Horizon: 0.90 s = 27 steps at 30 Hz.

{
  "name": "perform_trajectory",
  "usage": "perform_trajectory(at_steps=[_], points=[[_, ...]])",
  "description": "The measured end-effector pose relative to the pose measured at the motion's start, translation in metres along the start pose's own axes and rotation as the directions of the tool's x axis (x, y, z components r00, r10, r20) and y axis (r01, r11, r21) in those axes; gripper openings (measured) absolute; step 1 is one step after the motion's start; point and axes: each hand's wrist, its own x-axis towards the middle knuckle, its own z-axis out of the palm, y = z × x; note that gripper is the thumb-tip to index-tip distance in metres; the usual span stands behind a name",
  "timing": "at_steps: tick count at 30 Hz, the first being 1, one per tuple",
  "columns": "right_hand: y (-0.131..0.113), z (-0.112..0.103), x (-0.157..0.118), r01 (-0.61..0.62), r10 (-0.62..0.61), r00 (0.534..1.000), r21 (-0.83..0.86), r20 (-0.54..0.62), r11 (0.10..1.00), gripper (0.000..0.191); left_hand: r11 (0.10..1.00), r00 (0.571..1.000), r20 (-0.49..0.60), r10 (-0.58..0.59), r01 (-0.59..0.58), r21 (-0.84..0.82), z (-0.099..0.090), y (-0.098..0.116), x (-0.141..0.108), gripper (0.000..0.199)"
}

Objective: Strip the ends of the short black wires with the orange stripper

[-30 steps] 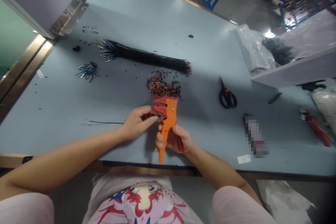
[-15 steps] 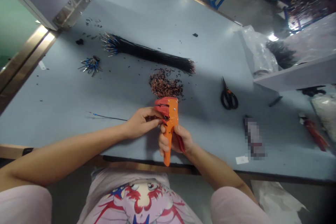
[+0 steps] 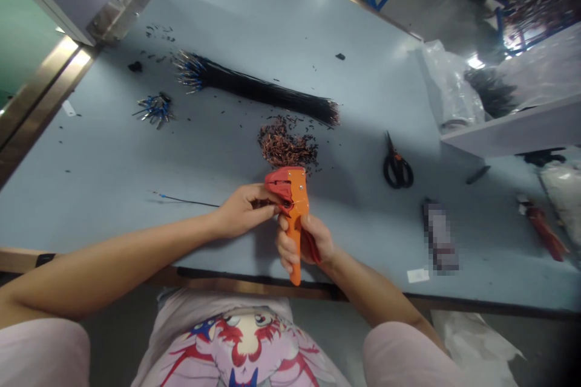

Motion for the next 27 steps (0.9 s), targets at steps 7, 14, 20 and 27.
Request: perform_trajectory(at_steps=[7, 14, 20, 27], points=[[-0.001, 0.003, 0.0, 0.021, -0.021, 0.999, -0.012, -0.032, 1.0, 0.038, 0.999, 0.998, 0.02, -0.053, 0.053, 0.002, -0.002, 0.003, 0.001, 0.017], [0.0, 0.004, 0.0, 0.002, -0.005, 0.997, -0.038, -0.078, 0.999, 0.04, 0.994, 0.995, 0.034, -0.091, 0.093, -0.062, -0.002, 0.006, 0.003, 0.022], [-0.008, -0.001, 0.004, 0.016, -0.005, 0.973, 0.049, -0.231, 0.999, 0.036, 0.979, 0.99, -0.078, -0.12, 0.131, 0.156, -0.004, 0.003, 0.005, 0.013], [-0.022, -0.006, 0.007, 0.079, -0.054, 0.961, 0.082, -0.272, 0.993, 0.036, 0.966, 0.993, -0.104, -0.059, 0.084, 0.246, -0.007, 0.006, 0.006, 0.013]])
